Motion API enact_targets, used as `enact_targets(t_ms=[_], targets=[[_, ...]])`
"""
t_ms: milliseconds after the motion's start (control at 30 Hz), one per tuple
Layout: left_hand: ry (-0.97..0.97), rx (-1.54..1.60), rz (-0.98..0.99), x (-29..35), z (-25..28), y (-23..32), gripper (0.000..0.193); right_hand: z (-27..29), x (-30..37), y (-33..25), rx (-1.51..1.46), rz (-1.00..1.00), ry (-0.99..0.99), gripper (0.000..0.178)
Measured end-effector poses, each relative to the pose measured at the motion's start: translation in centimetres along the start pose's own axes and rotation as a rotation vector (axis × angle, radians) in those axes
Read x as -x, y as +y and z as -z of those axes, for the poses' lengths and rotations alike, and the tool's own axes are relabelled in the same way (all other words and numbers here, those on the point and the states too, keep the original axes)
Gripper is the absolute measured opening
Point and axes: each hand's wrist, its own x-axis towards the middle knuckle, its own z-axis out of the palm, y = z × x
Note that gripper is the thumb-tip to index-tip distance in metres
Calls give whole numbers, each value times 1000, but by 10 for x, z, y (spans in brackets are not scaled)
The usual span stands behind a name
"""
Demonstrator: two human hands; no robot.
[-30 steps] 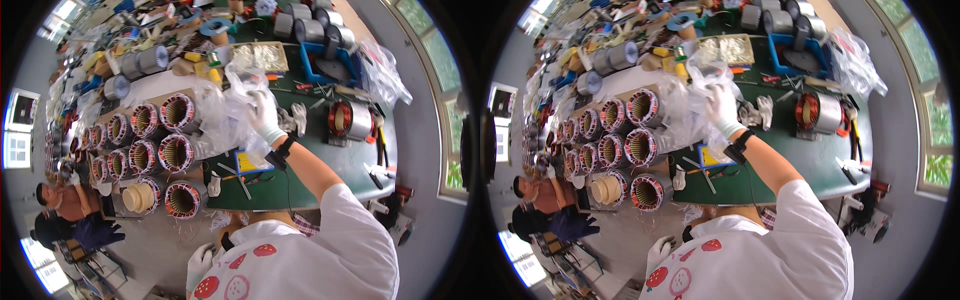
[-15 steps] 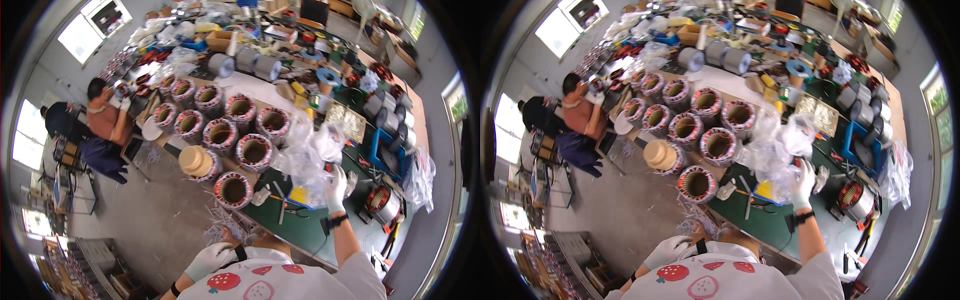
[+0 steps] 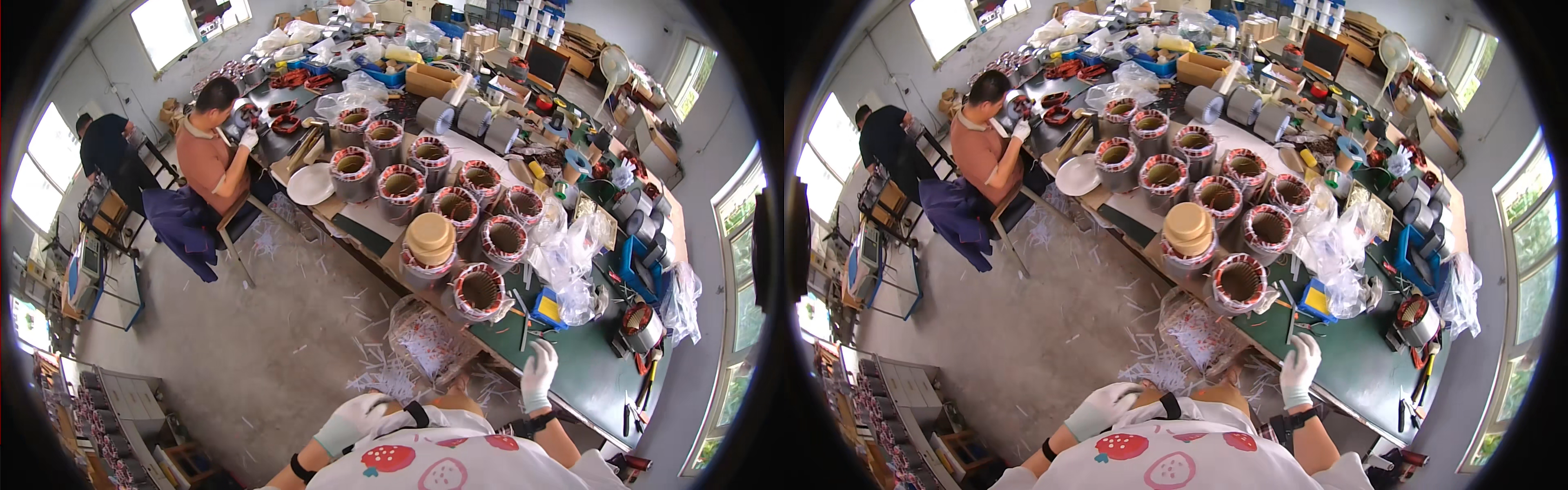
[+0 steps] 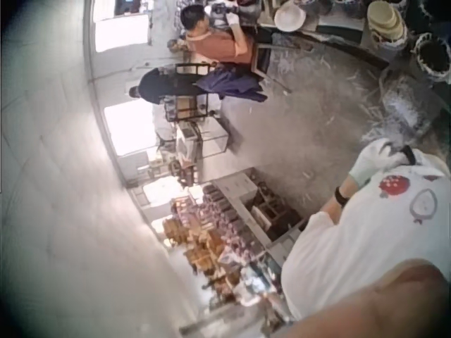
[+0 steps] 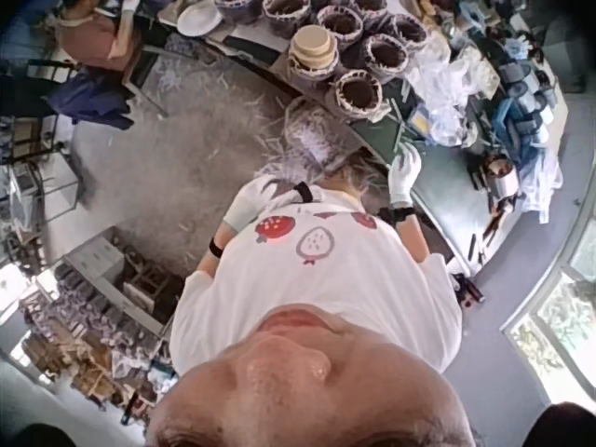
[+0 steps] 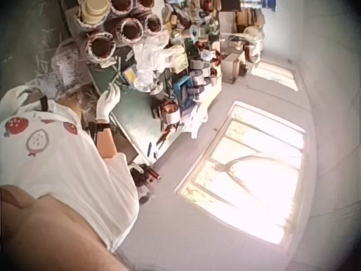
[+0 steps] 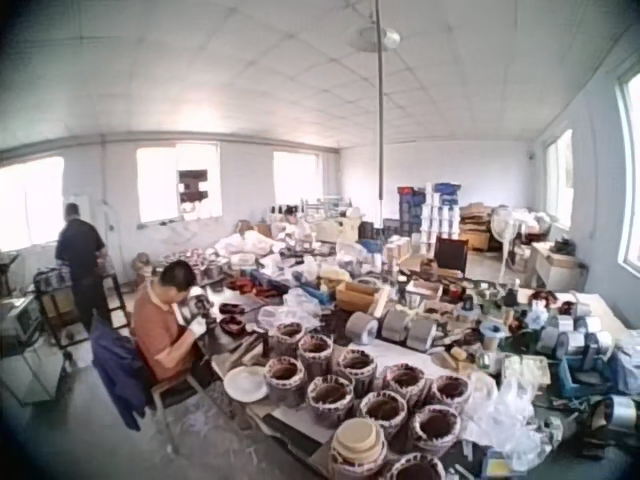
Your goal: Assembling electric motor stators and housings in a factory setting.
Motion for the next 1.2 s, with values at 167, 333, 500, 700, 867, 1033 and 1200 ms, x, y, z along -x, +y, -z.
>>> enact_targets(t_ms=[167,333,500,700,867,1033,1200], targets=[[278,233,232,71,54,-56,31,-42,-11,-102,-251,198,-255,20],[477,433,352,111,66,-107,30,-84,-6,-175,-321,256,-415,21],[512,526,407,117,61,-120,31,-142,-3,-206,-376,320,-612,19],[502,469,599,116,100,-107,32,-233,-27,-278,-557,280,-793,22],[683,567,596,80,163,-100,33,-280,-71,-356,-690,288,-978,23],[515,522,581,28,219,-107,34,-315,-107,-391,-771,191,-965,23],[385,478,578,-15,274,-163,29,-366,-155,-399,-1200,-874,-1047,27]])
